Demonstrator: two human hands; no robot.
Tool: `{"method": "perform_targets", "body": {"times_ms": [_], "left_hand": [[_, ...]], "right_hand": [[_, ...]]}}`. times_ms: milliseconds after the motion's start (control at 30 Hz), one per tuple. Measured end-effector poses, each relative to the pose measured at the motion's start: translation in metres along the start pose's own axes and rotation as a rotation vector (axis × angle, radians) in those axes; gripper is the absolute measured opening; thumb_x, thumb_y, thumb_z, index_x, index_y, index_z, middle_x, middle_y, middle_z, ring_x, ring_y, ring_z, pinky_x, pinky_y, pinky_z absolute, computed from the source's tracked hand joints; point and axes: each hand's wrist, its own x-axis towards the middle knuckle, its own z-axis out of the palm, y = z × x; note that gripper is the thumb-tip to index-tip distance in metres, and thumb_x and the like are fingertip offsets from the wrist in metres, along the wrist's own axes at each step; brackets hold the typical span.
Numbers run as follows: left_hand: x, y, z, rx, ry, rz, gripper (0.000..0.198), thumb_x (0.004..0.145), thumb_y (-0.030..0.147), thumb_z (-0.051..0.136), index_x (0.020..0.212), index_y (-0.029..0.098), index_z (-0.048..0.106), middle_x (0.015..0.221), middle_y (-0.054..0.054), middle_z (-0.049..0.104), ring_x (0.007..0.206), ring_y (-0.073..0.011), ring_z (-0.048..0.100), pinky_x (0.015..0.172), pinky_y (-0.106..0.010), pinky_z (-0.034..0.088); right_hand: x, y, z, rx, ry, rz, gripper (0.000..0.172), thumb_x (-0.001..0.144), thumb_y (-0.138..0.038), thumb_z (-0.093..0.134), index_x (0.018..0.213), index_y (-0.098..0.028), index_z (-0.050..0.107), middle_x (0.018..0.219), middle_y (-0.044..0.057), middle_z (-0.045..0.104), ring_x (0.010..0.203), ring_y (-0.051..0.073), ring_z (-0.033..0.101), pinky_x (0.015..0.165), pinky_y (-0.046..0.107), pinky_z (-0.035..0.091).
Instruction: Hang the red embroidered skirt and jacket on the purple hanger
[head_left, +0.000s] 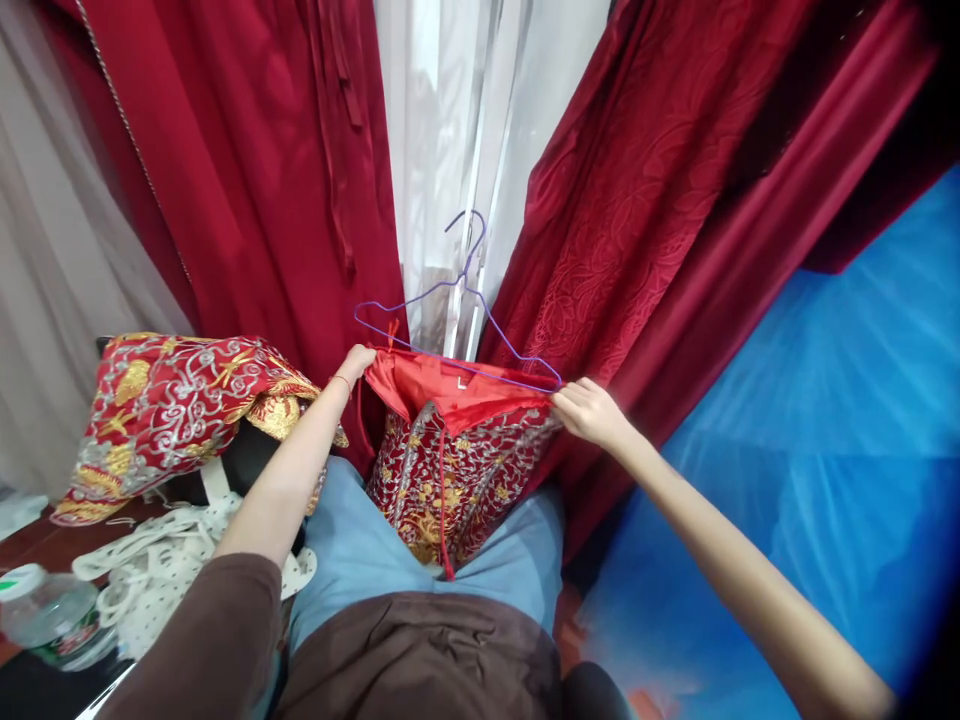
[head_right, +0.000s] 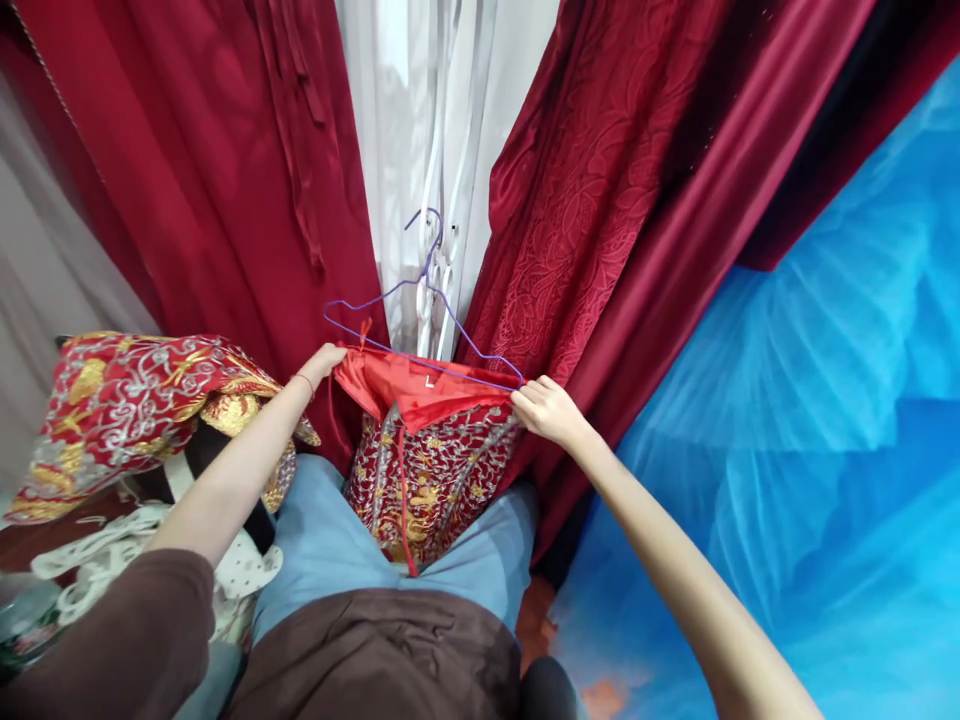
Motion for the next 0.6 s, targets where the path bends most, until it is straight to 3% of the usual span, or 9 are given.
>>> {"method": "perform_targets", "body": {"times_ms": [133,267,300,367,433,500,533,567,600], "left_hand": [[-0.017,0.021,0.002,0.194,0.057,0.075,0.007,0.073,0.011,0.060,0.068,0.012,0.066,0.093,-0.026,0.071,0.114,-0.0420,0.064,0.094,-0.049,0.049],[-0.043,0.052,-0.026,0.695,0.048,0.167,0.012,0.072,0.018,0.064,0.076,0.008,0.071,0.094,-0.028,0.072,0.105,-0.0428,0.067,0.086,-0.048,0.051],[-0.051,0.059,-0.038,0.799,-0.004,0.159,0.013,0.074,0.021,0.065,0.074,0.009,0.071,0.088,-0.025,0.073,0.100,-0.0406,0.069,0.084,-0.045,0.052],[-0.070,0.068,-0.062,0.848,-0.219,0.112,0.022,0.079,0.029,0.063,0.066,0.012,0.070,0.074,-0.018,0.073,0.086,-0.0326,0.072,0.079,-0.039,0.053],[-0.090,0.068,-0.081,0.730,-0.580,0.140,0.031,0.084,0.039,0.059,0.070,0.016,0.073,0.072,-0.011,0.074,0.076,-0.0240,0.071,0.074,-0.031,0.053],[-0.108,0.058,-0.089,0.579,-0.904,0.298,0.032,0.085,0.048,0.059,0.087,0.021,0.076,0.086,-0.007,0.077,0.081,-0.0201,0.071,0.074,-0.027,0.053],[-0.115,0.050,-0.086,0.547,-0.978,0.399,0.035,0.081,0.051,0.064,0.099,0.023,0.075,0.095,-0.007,0.077,0.087,-0.0203,0.070,0.076,-0.027,0.053],[-0.122,0.040,-0.080,0.566,-0.969,0.486,0.047,0.074,0.053,0.071,0.111,0.022,0.071,0.106,-0.009,0.075,0.094,-0.0223,0.069,0.080,-0.029,0.053],[-0.128,0.030,-0.071,0.618,-0.881,0.562,0.065,0.066,0.052,0.079,0.121,0.020,0.066,0.117,-0.014,0.072,0.102,-0.0260,0.067,0.085,-0.032,0.053]], "right_hand": [[-0.007,-0.023,-0.003,0.043,-0.048,-0.079,0.038,0.102,-0.025,0.033,0.072,-0.021,0.055,0.061,0.002,0.056,0.056,0.014,0.049,0.063,0.031,0.030],[0.001,-0.053,-0.015,-0.009,-0.236,-0.014,0.024,0.101,-0.025,0.043,0.092,-0.019,0.064,0.072,0.006,0.067,0.062,0.016,0.062,0.060,0.030,0.032],[0.005,-0.059,-0.018,-0.037,-0.301,0.064,0.020,0.099,-0.028,0.048,0.101,-0.017,0.064,0.075,0.008,0.070,0.064,0.018,0.065,0.059,0.030,0.033],[0.014,-0.070,-0.023,-0.089,-0.417,0.255,0.032,0.095,-0.036,0.057,0.115,-0.012,0.062,0.081,0.014,0.073,0.070,0.024,0.070,0.058,0.030,0.036],[0.023,-0.076,-0.028,-0.109,-0.504,0.402,0.037,0.093,-0.038,0.060,0.116,-0.009,0.063,0.086,0.019,0.074,0.076,0.028,0.073,0.060,0.030,0.040],[0.029,-0.079,-0.032,-0.094,-0.568,0.454,0.028,0.093,-0.034,0.058,0.107,-0.011,0.068,0.090,0.019,0.074,0.082,0.028,0.074,0.063,0.031,0.043],[0.031,-0.080,-0.034,-0.083,-0.587,0.459,0.024,0.093,-0.031,0.057,0.102,-0.013,0.070,0.092,0.018,0.075,0.084,0.028,0.074,0.064,0.031,0.044],[0.033,-0.080,-0.035,-0.074,-0.594,0.460,0.022,0.093,-0.030,0.057,0.098,-0.014,0.072,0.092,0.017,0.075,0.084,0.027,0.074,0.065,0.030,0.045],[0.033,-0.079,-0.036,-0.069,-0.588,0.461,0.021,0.093,-0.030,0.058,0.096,-0.016,0.073,0.091,0.016,0.075,0.084,0.027,0.074,0.065,0.030,0.045]]}}
